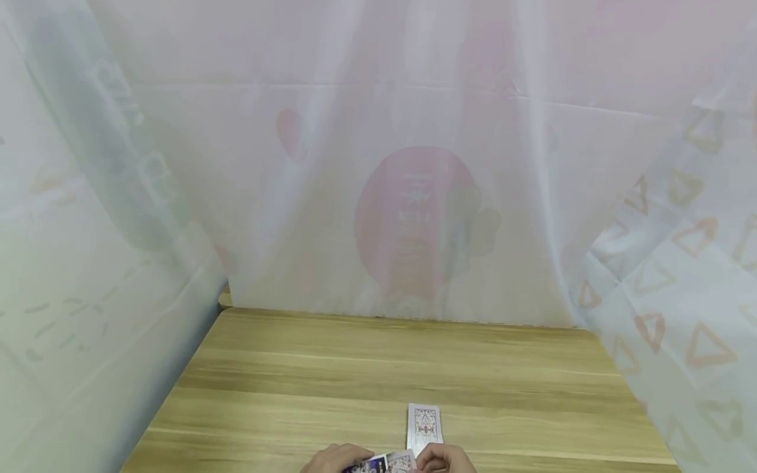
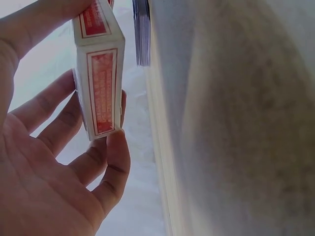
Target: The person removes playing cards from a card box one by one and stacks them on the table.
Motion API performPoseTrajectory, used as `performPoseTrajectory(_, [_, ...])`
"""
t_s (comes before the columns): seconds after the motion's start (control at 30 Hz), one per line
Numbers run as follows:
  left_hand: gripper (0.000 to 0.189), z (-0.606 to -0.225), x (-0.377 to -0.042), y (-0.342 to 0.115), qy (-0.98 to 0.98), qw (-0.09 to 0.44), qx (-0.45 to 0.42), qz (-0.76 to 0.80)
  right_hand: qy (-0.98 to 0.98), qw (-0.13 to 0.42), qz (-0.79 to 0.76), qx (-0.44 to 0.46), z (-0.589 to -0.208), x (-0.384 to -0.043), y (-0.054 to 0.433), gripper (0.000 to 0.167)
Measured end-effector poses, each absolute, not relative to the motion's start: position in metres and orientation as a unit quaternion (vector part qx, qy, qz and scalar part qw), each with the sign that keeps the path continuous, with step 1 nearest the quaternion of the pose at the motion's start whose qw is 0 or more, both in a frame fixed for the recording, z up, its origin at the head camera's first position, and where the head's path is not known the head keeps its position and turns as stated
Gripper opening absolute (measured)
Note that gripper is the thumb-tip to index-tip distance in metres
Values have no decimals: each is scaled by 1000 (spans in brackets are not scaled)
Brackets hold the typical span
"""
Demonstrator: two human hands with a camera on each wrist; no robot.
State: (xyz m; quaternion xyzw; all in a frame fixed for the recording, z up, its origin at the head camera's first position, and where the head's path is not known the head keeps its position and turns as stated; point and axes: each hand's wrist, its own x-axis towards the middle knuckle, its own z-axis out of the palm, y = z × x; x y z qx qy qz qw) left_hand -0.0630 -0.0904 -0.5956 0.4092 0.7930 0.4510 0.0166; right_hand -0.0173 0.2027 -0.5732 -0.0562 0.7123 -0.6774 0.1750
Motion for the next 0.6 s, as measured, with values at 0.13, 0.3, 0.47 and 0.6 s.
performPoseTrajectory(0.13, [38, -593, -64, -93, 804, 21, 404, 436, 721, 170, -671, -16, -566, -15, 207, 46])
performPoseTrajectory(0.3, [41, -589, -63, -94, 809, 61, 383, 441, 733, 158, -661, -34, -564, -16, 216, 38])
performPoseTrajectory(0.47, [42, -588, -62, -95, 814, 63, 378, 436, 719, 155, -675, -57, -562, -18, 225, 33])
performPoseTrajectory(0.6, [44, -589, -62, -96, 820, 40, 379, 427, 719, 151, -675, -62, -557, -22, 230, 31])
